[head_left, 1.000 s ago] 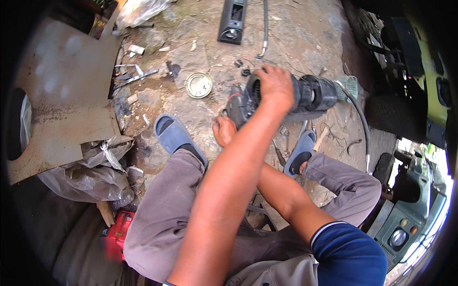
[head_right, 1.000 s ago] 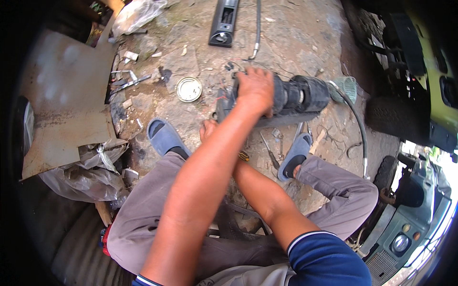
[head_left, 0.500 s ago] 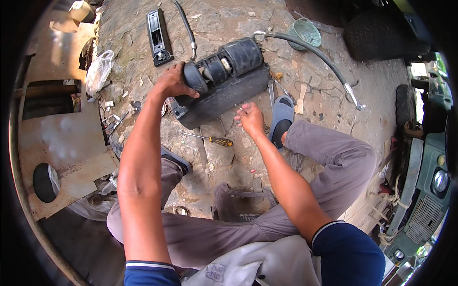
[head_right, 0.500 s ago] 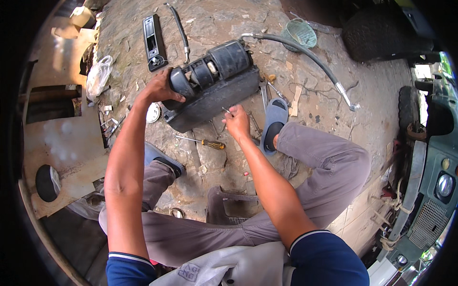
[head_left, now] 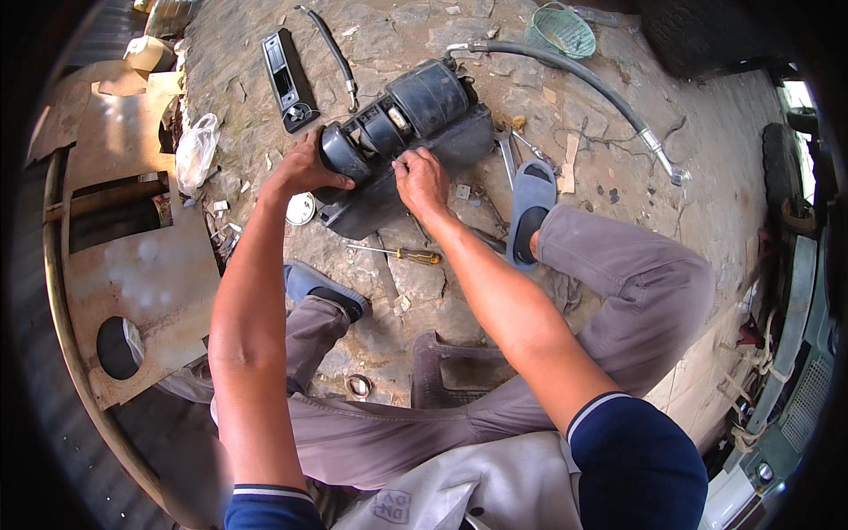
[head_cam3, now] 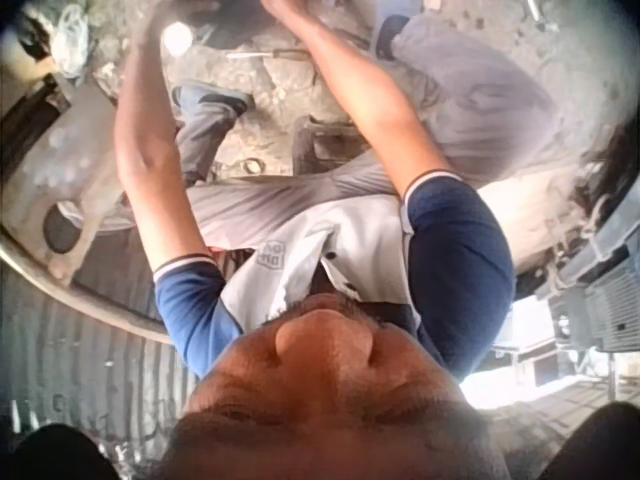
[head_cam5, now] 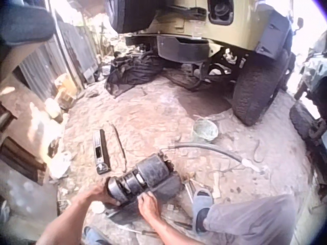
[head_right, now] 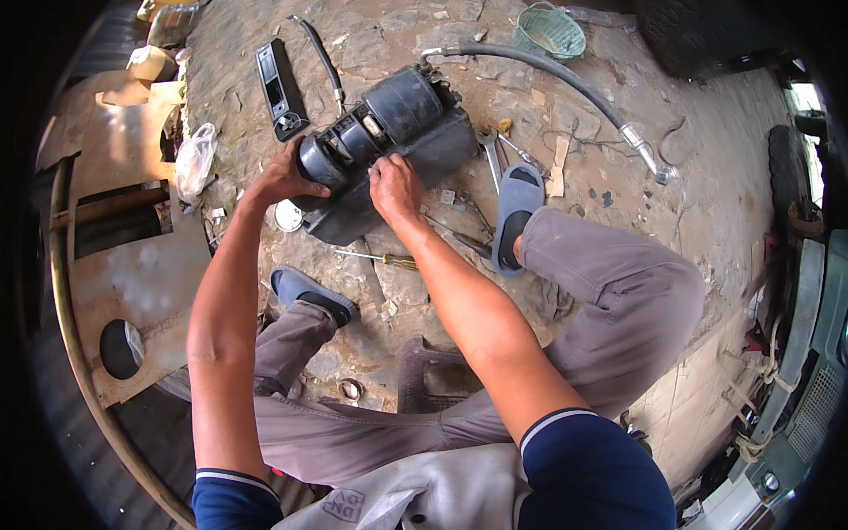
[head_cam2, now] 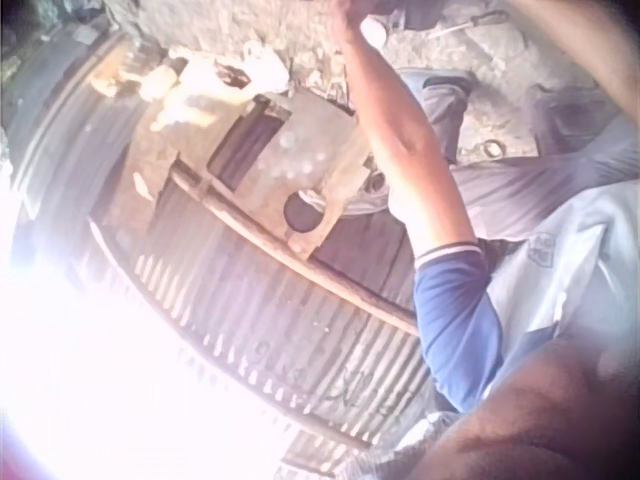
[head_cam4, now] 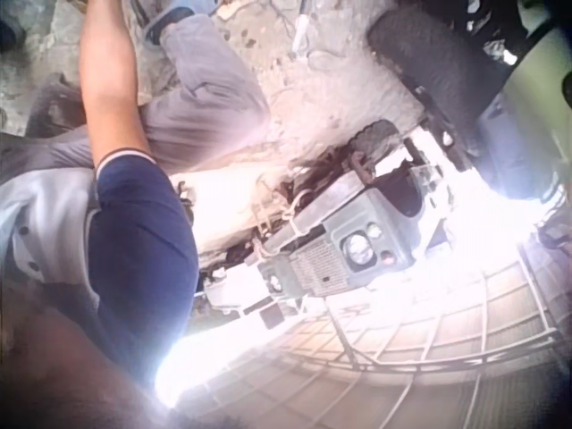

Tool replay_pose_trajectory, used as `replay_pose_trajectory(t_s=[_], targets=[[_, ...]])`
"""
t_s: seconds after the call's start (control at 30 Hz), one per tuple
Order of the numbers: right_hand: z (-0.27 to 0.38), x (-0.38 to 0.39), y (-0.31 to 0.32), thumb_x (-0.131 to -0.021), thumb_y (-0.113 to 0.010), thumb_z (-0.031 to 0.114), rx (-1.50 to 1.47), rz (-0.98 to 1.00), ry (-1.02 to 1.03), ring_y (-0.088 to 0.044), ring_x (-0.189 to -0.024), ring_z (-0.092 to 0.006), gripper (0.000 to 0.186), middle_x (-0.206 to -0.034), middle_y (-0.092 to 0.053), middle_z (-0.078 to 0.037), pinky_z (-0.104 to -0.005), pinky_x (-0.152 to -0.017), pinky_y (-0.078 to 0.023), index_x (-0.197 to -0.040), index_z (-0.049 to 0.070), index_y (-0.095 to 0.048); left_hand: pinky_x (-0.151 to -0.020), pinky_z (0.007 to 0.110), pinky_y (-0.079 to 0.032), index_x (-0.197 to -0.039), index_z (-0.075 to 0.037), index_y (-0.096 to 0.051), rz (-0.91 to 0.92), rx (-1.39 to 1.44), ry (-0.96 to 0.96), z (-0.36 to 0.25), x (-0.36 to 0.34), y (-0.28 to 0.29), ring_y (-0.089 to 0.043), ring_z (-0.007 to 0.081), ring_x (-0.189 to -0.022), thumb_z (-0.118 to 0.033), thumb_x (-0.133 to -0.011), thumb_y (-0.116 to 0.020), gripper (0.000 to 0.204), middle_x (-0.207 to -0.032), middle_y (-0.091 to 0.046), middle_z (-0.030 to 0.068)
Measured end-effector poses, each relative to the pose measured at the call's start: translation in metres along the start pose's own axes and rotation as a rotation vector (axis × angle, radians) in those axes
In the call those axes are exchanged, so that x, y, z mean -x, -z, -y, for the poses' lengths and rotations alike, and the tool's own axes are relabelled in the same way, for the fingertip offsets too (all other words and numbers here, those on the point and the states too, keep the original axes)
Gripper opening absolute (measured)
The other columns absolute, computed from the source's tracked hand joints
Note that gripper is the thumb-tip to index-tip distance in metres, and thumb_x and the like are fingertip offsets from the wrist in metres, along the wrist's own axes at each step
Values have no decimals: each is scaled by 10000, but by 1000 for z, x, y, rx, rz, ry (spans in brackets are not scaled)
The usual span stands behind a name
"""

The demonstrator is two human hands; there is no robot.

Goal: The person assembles a blower unit, joining the housing sections and securing them using a screwdriver.

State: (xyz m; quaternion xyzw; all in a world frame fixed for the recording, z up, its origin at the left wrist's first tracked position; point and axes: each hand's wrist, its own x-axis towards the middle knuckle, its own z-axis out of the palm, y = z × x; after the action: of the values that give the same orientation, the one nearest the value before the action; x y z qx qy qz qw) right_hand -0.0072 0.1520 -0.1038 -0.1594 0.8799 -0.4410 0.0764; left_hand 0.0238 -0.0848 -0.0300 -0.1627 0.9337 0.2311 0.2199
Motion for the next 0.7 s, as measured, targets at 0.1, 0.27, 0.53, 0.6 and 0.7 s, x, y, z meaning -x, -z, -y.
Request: replay_pose_trajectory(t_s=[0.1,0.27,0.53,0.6,0.7], targets=[[0,-1,-5,-885,-681,179,32,-22,16,-619,-942,-357,112,-925,-641,-129,-470,-811,-511,-865,69,-681,-1162,431,-352,-1524,2,-321,-16,-2,-5,2,2,-3,-415,394,-1380,-539,-432,-957,1375,-1463,-455,234],[-1,-5,-12,-886,-677,178,65,-18,8,-619,-962,-352,112,-944,-653,-127,-463,-832,-513,-870,67,-686,-1161,425,-350,-1534,4,-305,-36,-32,3,3,1,-6,-403,395,-1391,-553,-428,-953,1397,-1472,-449,237],[3,-8,-13,-884,-674,172,91,21,-53,-628,-992,-345,119,-992,-672,-125,-452,-856,-519,-880,55,-694,-1155,425,-363,-1535,13,-296,-39,-29,4,4,3,-6,-427,400,-1375,-560,-432,-949,1404,-1468,-453,247],[4,-8,-13,-885,-671,172,99,29,-50,-627,-993,-344,120,-992,-672,-126,-452,-857,-520,-883,54,-694,-1153,426,-366,-1535,14,-296,-41,-10,-8,4,4,-5,-426,401,-1375,-559,-432,-951,1405,-1469,-451,251],[4,-8,-12,-891,-663,170,130,47,-34,-621,-992,-348,121,-980,-666,-134,-456,-856,-519,-894,51,-688,-1177,407,-340,-1528,-30,-324,-4,3,55,-4,4,-2,-393,364,-1417,-467,-439,-981,1345,-1508,-420,211]])
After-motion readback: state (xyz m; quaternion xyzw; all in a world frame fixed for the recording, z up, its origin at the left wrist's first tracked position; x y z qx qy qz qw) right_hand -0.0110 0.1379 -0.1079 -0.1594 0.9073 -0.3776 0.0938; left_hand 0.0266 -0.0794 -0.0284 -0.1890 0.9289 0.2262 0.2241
